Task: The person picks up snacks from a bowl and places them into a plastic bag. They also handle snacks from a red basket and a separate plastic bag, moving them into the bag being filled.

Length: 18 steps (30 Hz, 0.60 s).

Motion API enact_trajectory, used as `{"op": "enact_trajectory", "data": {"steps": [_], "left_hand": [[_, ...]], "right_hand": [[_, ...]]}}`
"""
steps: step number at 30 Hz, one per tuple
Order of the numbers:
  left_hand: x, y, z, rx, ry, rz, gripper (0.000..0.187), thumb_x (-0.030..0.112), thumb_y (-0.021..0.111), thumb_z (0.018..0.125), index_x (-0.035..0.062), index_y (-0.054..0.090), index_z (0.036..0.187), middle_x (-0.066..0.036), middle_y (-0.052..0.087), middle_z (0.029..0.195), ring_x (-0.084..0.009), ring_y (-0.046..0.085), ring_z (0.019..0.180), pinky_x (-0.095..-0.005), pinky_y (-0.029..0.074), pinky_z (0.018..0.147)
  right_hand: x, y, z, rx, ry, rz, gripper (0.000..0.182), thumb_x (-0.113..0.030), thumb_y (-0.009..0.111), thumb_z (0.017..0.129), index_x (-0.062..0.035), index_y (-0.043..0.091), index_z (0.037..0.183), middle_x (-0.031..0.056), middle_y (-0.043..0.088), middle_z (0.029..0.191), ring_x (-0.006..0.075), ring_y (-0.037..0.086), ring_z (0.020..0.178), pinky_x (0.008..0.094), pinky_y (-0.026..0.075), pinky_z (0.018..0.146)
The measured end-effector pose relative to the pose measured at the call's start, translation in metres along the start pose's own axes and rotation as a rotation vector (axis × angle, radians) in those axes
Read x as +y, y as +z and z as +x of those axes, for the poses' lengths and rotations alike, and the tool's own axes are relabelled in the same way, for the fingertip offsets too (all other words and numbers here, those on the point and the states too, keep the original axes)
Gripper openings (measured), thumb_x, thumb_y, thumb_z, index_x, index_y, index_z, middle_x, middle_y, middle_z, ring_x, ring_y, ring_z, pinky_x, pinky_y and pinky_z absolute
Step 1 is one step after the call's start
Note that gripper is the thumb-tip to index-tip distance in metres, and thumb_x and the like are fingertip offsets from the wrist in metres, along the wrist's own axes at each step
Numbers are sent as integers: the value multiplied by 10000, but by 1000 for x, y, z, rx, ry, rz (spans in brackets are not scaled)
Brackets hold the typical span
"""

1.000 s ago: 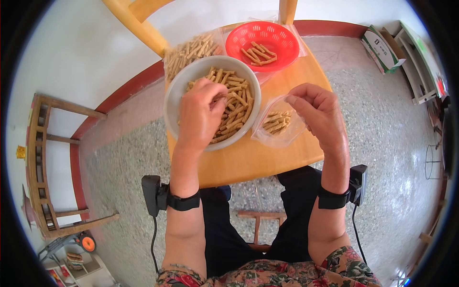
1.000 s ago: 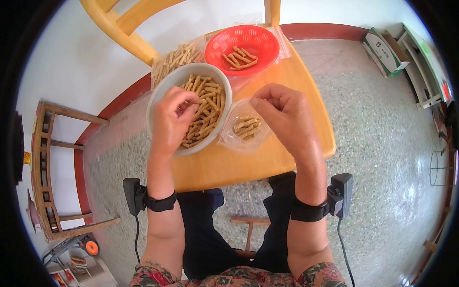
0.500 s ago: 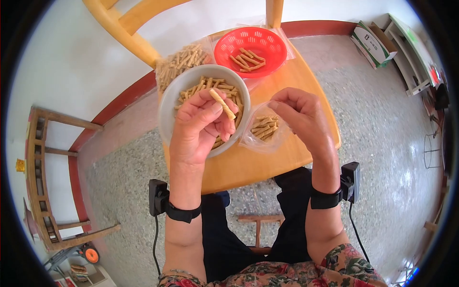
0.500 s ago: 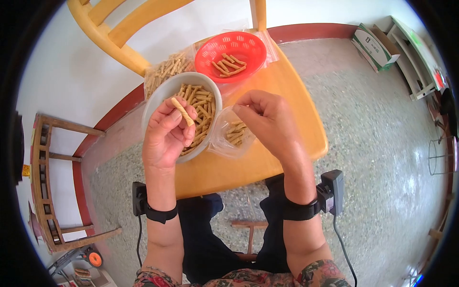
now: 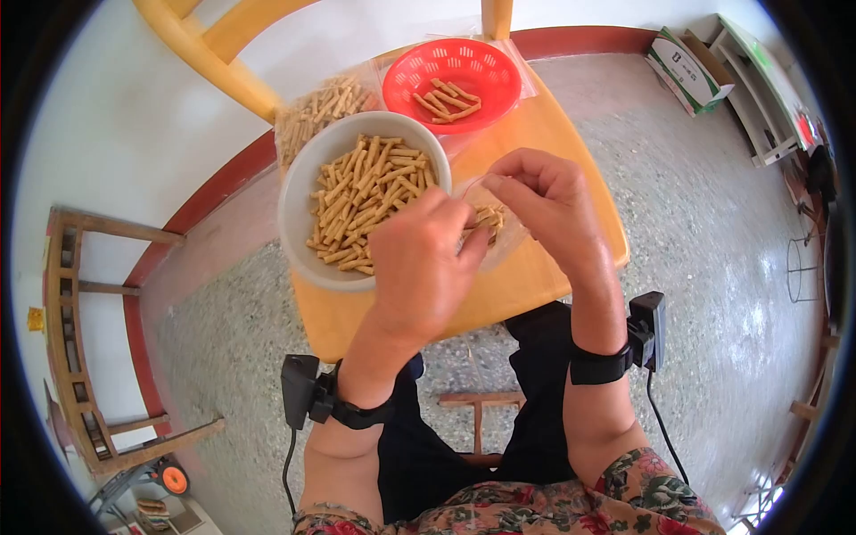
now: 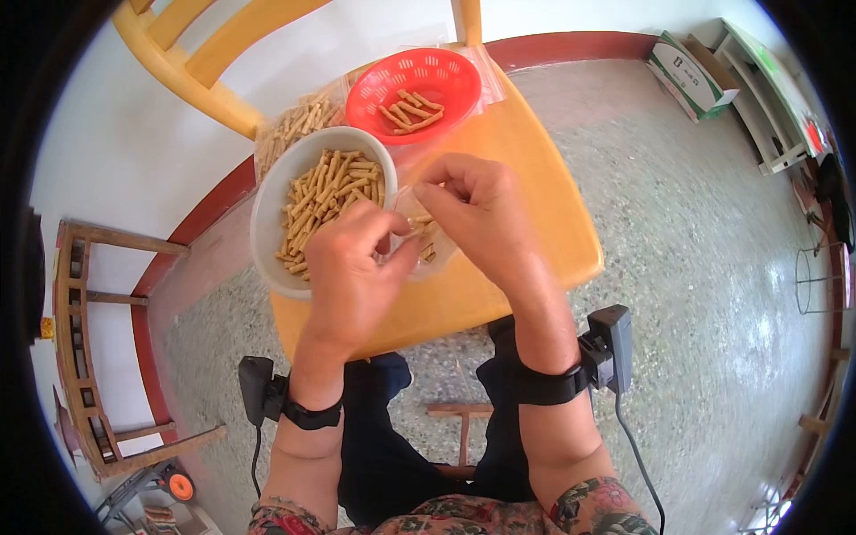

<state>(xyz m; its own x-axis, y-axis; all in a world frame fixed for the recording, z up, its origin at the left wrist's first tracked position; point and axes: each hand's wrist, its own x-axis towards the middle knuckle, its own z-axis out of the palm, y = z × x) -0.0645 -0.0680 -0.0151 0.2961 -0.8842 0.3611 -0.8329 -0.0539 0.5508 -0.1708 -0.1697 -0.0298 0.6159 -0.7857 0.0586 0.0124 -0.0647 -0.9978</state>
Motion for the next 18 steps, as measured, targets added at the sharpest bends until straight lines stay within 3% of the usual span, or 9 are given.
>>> {"op": "enact_trajectory", "data": {"steps": [1, 3, 7, 10, 13, 18], "left_hand": [[-4, -7, 2, 2, -3, 6, 88, 42, 631, 679, 15, 548, 671, -103, 545, 686, -279, 554, 589, -354, 420, 518], [-16, -24, 10, 129, -223, -268, 49, 35, 620, 698, 15, 588, 729, -131, 578, 738, -280, 568, 607, -341, 443, 537], [-63, -28, 19, 230, -221, -116, 90, 10, 582, 728, 13, 606, 815, -148, 596, 828, -294, 583, 691, -341, 457, 604], [-71, -20, 19, 78, -8, 147, 213, -32, 513, 746, 17, 573, 944, -118, 582, 949, -313, 560, 853, -361, 443, 725], [-67, -13, 21, 8, 64, 200, 238, -59, 514, 738, 16, 563, 958, -118, 571, 979, -329, 545, 878, -369, 433, 744], [-65, -11, 21, -52, -13, 236, 229, -62, 535, 721, 13, 562, 936, -119, 563, 922, -318, 549, 852, -361, 435, 722]], "right_hand": [[-4, 0, -1, -5, -1, 4, 79, -59, 563, 779, 17, 576, 761, -7, 547, 619, 19, 465, 569, 192, 364, 494], [-12, -2, -3, 39, 61, -11, 96, -72, 569, 789, 19, 573, 762, -14, 542, 621, 14, 462, 570, 189, 362, 493], [-11, -4, -2, 28, 51, -31, 108, -81, 572, 798, 23, 572, 765, -16, 539, 622, 16, 460, 570, 189, 362, 492], [-10, -1, -1, 17, 51, -100, 104, -77, 569, 801, 22, 573, 771, -20, 542, 625, 16, 459, 571, 189, 362, 491], [-10, -1, -2, 11, 51, -69, 107, -78, 568, 804, 24, 572, 776, -19, 544, 628, 16, 464, 576, 188, 365, 493], [-8, -2, -2, 14, 57, -46, 115, -84, 571, 807, 26, 570, 772, -21, 541, 626, 12, 471, 584, 183, 367, 495]]}}
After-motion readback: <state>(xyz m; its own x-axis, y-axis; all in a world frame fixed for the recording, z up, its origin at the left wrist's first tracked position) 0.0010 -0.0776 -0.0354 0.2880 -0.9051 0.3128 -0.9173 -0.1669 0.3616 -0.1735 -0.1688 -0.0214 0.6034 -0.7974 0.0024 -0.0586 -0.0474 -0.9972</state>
